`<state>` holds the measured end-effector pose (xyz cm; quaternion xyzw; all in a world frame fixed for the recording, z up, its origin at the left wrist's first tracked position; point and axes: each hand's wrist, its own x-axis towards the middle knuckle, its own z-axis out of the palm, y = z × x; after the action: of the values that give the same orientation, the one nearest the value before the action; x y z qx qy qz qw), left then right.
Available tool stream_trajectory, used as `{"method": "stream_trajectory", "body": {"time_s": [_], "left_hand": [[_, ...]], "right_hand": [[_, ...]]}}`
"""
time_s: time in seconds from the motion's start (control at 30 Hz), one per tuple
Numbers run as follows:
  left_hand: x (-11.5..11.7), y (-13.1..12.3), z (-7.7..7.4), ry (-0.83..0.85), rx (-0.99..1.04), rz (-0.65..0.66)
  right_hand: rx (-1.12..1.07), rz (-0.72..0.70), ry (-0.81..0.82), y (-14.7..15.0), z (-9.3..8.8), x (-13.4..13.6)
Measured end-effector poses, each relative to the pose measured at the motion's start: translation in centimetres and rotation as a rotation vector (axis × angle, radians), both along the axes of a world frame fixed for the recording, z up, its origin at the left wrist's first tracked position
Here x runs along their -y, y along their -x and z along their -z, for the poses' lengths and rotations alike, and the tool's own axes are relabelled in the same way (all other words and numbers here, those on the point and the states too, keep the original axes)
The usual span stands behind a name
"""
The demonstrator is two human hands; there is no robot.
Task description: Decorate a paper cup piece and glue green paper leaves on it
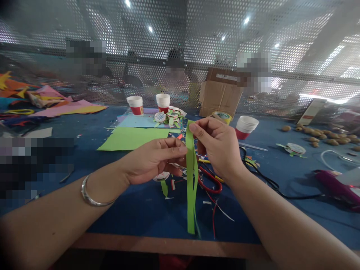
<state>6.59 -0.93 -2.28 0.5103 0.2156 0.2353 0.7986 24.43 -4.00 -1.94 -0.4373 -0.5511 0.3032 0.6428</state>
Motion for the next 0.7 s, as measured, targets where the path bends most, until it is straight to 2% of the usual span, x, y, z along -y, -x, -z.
{"method": "stream_trajectory", "body": {"time_s": [0.4, 0.7], "left_hand": [[0.05, 0.00, -0.21, 0.030, 0.084, -0.036], [0.43, -0.09, -0.24, 0.024, 0.038, -0.061]], "right_hand": [[-0.010, 0.016, 0.015, 0.11, -0.29, 0.27], [0.006, 0.009, 0.018, 0.12, -0.23, 0.32]]}}
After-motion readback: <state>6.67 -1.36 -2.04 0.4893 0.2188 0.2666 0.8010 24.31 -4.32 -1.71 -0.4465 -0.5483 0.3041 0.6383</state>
